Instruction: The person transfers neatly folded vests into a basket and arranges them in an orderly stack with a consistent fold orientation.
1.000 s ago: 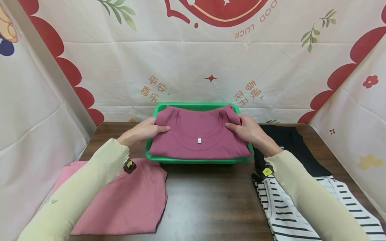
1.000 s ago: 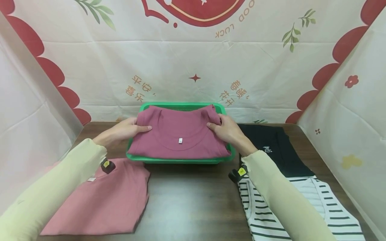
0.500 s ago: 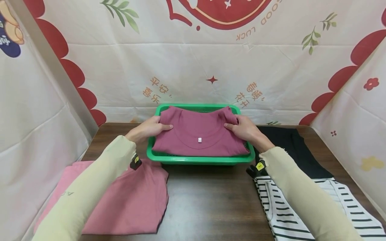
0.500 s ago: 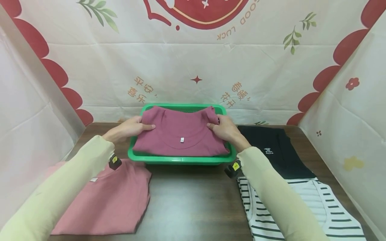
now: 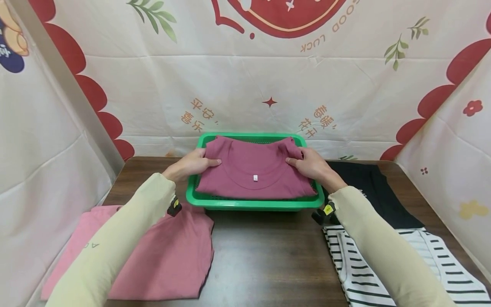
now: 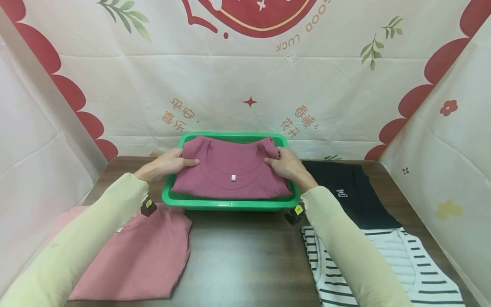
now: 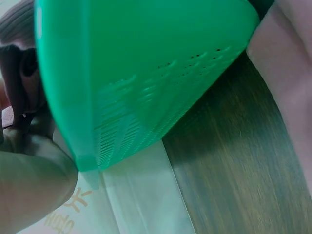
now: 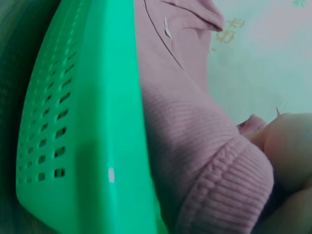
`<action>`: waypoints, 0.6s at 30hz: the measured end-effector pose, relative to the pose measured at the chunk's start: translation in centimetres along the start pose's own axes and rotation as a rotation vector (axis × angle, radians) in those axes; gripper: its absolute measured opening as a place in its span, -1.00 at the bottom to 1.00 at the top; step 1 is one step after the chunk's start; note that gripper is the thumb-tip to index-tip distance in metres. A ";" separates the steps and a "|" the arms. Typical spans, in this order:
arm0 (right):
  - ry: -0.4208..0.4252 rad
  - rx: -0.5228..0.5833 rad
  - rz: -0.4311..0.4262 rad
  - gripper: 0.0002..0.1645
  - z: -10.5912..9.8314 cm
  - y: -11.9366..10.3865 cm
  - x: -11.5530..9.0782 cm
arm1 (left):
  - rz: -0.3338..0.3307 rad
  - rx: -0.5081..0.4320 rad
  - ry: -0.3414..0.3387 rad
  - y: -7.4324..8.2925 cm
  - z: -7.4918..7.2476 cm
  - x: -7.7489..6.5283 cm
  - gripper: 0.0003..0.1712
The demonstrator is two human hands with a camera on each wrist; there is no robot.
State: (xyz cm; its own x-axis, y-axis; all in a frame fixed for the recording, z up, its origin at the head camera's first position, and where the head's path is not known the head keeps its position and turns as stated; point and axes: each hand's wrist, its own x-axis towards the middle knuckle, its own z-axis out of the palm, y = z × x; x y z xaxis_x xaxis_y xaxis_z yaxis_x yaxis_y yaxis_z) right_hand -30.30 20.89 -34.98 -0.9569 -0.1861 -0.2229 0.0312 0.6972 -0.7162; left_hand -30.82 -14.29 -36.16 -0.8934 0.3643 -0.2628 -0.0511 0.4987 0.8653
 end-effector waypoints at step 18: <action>0.031 -0.059 -0.099 -0.60 -0.1 2.6 1.0 | -0.024 0.043 0.033 -0.4 0.5 -0.2 -0.68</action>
State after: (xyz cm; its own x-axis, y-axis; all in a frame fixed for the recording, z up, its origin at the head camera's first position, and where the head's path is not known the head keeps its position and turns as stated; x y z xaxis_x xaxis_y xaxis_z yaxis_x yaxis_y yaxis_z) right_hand -31.20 22.63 -36.98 -0.9631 -0.2348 -0.1318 -0.0797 0.7163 -0.6932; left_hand -30.45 -14.19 -36.66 -0.9067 0.3259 -0.2678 -0.0537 0.5406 0.8396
